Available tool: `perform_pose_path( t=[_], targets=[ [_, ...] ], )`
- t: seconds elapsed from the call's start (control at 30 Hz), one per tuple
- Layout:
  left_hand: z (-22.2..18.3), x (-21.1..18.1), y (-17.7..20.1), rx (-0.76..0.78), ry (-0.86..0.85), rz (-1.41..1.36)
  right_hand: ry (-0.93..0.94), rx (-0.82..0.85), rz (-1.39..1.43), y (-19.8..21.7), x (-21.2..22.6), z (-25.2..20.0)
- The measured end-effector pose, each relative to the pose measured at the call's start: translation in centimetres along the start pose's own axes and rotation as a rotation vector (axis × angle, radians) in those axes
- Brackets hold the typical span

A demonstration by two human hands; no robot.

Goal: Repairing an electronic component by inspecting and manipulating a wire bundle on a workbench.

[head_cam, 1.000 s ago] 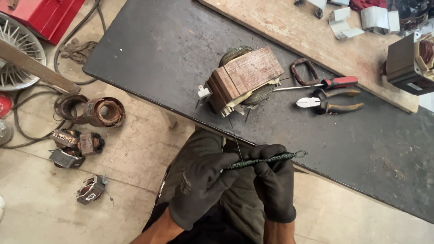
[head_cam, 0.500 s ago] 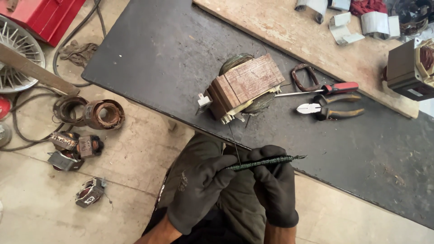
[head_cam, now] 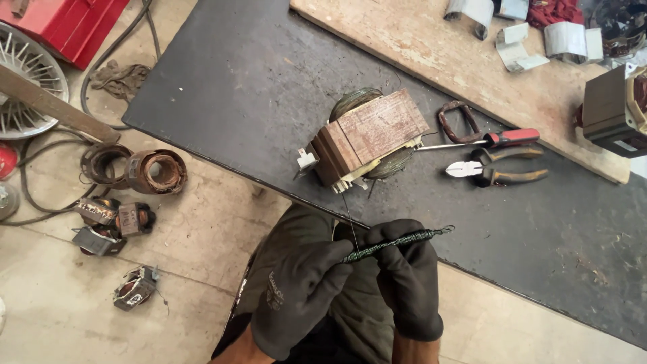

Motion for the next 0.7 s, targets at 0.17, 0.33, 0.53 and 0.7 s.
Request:
perform_pose_path(
  t=[0.17,0.33,0.53,0.7],
  targets=[
    [0.6,-0.1,0.4,-0.023,0.007,-0.058,0.023,0.041,-0.034,-0.9,0.6,0.5],
    [1.8,-0.8,1.1,-0.089,0.082,-0.129,0.013,0.081,-0.041,-0.9,0.8,0.6],
    [1.3,0.3,0.7,-0.029,0.180,-0.246,-0.042,0.034,-0.046,0.4,0.0,0.3],
    [1.3,0.3,0.9,-0.023,0.111,-0.131,-0.102,-0.019,0.063,0.7,-0.5,-0.2]
  ],
)
Point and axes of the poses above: each hand's wrist, its own z-axis towards the middle knuckle, its own y-axis out of the back of the hand, x = y × z, the point moved 3 cm from there along z, towards the middle knuckle, and after that the axes turned 5 degrees about y, right-handed, at the moved point
